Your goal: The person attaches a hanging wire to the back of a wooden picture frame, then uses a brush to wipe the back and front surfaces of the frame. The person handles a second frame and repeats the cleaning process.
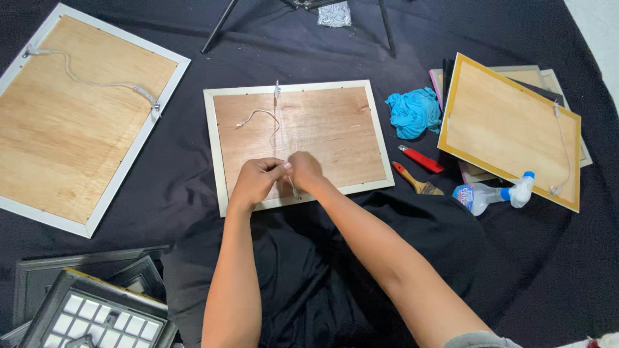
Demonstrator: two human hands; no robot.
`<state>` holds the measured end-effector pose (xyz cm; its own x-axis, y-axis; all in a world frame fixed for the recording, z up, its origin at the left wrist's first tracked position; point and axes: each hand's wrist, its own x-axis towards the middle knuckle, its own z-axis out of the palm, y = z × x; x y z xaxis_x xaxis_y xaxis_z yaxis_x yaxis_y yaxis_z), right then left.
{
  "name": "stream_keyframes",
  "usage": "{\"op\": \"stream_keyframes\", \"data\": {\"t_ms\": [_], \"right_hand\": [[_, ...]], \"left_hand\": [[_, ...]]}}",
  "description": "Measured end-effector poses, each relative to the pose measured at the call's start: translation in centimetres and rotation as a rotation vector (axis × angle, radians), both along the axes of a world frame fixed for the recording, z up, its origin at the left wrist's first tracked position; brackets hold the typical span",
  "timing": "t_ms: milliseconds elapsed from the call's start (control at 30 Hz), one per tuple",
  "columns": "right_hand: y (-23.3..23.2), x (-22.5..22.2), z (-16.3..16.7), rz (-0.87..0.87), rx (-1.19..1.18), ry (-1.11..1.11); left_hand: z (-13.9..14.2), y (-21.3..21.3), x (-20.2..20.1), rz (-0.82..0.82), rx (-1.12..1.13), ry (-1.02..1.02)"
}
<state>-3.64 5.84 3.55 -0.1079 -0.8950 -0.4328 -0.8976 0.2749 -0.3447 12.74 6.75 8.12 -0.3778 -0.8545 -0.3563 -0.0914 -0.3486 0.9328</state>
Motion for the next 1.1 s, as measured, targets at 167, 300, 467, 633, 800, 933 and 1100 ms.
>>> {"op": "stream_keyframes", "data": {"t_ms": [167,300,467,633,800,933,1100], "right_hand": [[3.1,-4.9,1.9,0.015,-0.010,0.223],[9.9,-7.5,3.2,0.248,0.001,0.174],[16.4,-3.0,3.8,0.486,-0.227,-0.386],[12.7,4.0,3.9,0.386,-0.099,-0.404],[9.8,6.8,5.0,0.123,-0.167,-0.743],[11.1,5.8,5.2,0.189,-0.104,-0.569],[10.4,0.5,4.3,-0.052,-0.091,-0.619]], "left_hand": [[-0.9,0.1,-0.2,0.019,-0.074,0.015],[-1.4,0.2,-0.6,0.022,-0.067,0.034],[-1.1,0.5,-1.1,0.025,-0.070,-0.004],[-0.8,0.6,-0.7,0.018,-0.163,-0.053],[-0.9,0.2,1.0,0.054,-0.227,-0.189],[-1.0,0.0,1.2,0.057,-0.252,-0.160],[-0.8,0.0,0.9,0.057,-0.183,-0.109]]}}
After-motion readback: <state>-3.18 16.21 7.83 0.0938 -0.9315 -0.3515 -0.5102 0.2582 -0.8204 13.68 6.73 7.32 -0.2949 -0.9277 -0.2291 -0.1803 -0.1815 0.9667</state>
